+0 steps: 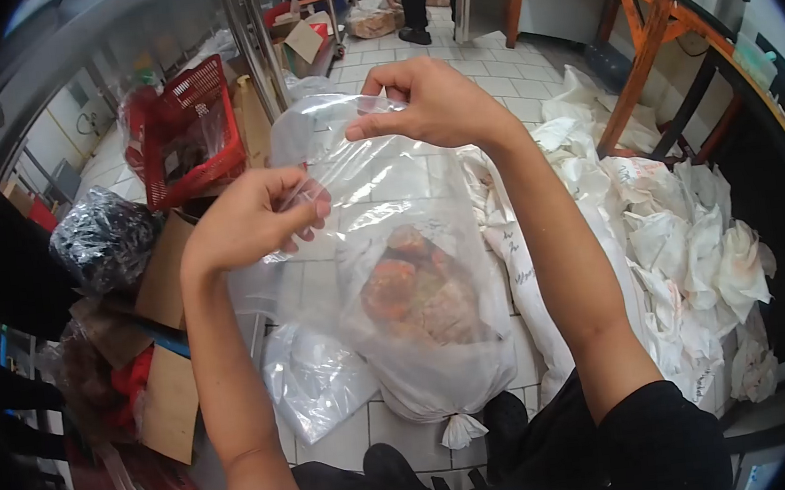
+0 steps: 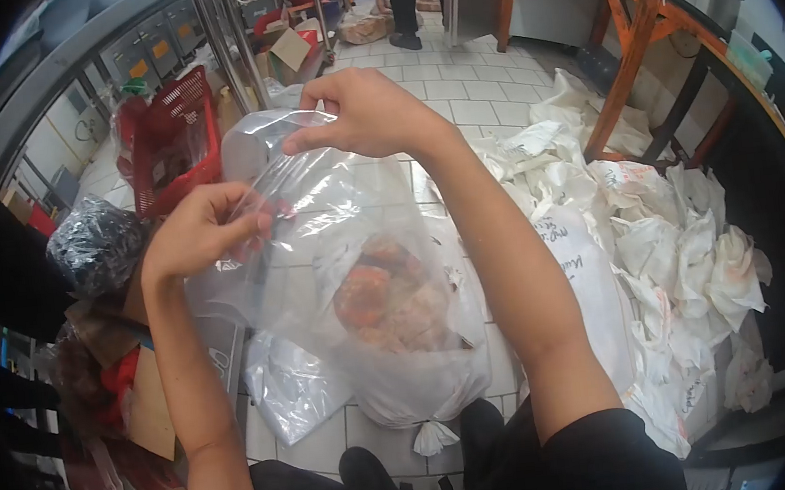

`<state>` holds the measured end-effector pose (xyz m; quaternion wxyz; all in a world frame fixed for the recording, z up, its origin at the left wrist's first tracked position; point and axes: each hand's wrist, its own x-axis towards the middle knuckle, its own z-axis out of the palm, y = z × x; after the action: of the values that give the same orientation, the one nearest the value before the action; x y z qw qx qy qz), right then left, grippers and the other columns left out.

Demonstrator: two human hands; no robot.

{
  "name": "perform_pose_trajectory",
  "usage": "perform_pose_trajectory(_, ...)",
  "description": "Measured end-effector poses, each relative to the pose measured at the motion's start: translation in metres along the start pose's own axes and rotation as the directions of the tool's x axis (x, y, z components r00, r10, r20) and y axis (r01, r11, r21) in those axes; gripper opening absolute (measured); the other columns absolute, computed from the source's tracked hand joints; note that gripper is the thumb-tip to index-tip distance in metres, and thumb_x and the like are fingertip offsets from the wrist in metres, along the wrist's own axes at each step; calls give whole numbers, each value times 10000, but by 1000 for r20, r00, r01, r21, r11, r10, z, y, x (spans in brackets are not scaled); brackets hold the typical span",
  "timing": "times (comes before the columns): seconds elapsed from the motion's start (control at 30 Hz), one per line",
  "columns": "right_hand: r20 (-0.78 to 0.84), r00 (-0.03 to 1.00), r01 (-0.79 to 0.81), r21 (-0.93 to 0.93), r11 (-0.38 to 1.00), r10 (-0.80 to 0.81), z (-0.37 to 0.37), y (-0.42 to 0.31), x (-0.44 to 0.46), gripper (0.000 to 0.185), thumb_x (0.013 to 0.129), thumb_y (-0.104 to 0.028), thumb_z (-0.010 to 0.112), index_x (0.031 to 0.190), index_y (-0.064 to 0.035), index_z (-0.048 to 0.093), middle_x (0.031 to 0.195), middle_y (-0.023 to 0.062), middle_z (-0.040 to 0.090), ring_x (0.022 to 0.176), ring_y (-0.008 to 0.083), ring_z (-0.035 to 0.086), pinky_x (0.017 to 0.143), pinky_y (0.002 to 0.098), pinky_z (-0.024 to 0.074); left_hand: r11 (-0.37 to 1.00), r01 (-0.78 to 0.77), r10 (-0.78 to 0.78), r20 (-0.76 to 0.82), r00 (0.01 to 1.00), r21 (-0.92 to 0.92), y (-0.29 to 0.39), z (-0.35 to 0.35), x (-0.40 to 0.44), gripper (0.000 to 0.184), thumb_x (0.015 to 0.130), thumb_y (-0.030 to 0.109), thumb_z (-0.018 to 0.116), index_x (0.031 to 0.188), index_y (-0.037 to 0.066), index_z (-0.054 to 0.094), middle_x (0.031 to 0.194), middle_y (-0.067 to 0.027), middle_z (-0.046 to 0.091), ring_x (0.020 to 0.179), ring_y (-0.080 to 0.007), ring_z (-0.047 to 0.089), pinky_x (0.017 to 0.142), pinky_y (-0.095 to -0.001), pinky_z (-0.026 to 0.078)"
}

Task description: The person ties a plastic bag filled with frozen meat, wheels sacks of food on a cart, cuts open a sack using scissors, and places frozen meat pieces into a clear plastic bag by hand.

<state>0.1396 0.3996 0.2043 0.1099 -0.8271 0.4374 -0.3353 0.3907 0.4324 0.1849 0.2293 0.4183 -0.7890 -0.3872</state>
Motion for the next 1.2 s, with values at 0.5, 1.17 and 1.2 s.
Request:
perform_pose_trajectory(0.5,-152,949,-211,342,916,275,10,18,17,491,767,-464,735,832,6,608,711,99,628,669,168,614,587,315,507,757,-113,-145,-334,931,-644,-2,16,72,205,874,244,671,802,66,599,736,-20,616,599,-87,579,553,-227,487)
perform_pose_trajectory(1.17,-200,948,-106,535,838,248,-41,104,-13,99,814,-86,654,874,-9,640,822,42,659,730,96,606,641,243,488,853,-268,-184,-738,649,-448,-73,-29,31,187,875,216,667,779,76,588,730,-20,606,648,-82,589,601,-213,508)
perform_pose_trajectory(1.2,-129,971,-96,557,825,200,-37,103,-14,114,821,-86,653,901,-8,630,838,45,661,744,96,610,650,247,490,856,-246,-197,-727,658,-455,-72,-30,27,193,881,232,661,796,70,601,744,-22,611,660,-85,590,624,-218,509)
